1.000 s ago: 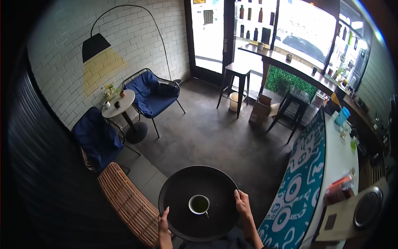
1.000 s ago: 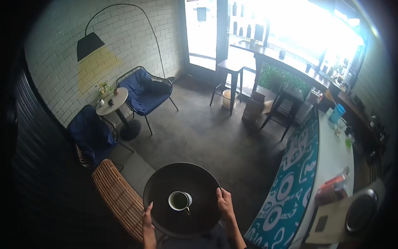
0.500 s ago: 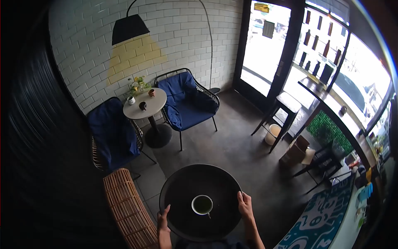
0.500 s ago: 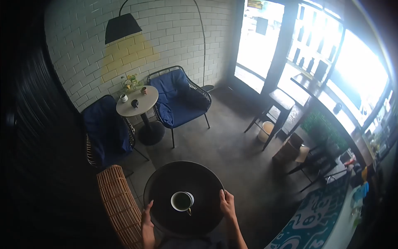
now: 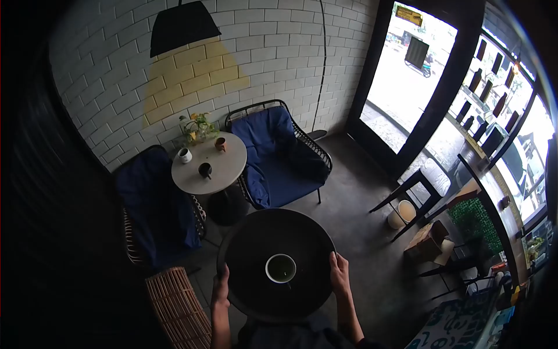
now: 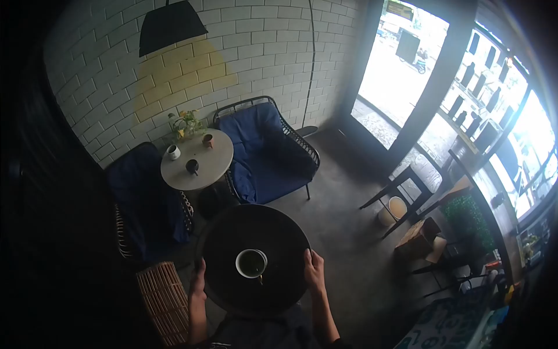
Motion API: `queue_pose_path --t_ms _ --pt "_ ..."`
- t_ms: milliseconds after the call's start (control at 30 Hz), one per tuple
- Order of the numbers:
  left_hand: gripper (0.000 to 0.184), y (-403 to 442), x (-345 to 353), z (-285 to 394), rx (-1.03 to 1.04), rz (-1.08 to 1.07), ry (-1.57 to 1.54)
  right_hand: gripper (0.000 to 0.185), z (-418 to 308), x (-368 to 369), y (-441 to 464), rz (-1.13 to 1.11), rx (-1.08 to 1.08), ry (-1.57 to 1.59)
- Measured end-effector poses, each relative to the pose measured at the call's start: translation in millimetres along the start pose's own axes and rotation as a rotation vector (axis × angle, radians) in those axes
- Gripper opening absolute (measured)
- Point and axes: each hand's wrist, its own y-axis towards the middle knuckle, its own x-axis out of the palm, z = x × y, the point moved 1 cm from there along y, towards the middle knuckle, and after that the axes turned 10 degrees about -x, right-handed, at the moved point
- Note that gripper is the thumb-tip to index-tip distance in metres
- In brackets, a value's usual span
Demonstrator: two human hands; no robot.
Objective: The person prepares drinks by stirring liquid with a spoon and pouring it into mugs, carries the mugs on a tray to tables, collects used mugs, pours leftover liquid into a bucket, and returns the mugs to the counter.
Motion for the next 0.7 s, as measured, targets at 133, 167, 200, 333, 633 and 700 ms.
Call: queue_pose_path --t_ms 133,167,200,333,633,700 --pt "0.093 58.7 1.6 36.7 -0.057 0.182 -0.003 0.036 19.8 41.3 82.0 -0.086 0.034 -0.024" --pt "0.093 74.1 2.8 47.7 -0.088 0.246 -0.005 0.036 28.1 53.3 103.6 -0.112 0.047 -0.017" --pt "0.093 88.7 4.9 58.7 -0.126 0.309 -0.007 0.036 36.6 65.5 123.8 -0.142 0.045 -0.010" --pt "0.094 163.1 0.7 87.4 -0.182 0.468 -0.051 0.036 51.9 124.8 214.3 -0.227 0.032 0.011" --pt "0.096 268.2 -4.5 143.1 -0.318 0.684 -0.227 0.031 39.1 251.7 403.3 -0.556 0.122 0.060" --pt "0.089 290.6 -3.7 155.0 -0.297 0.689 -0.412 0.029 79.3 274.1 428.4 -0.520 0.137 0.041"
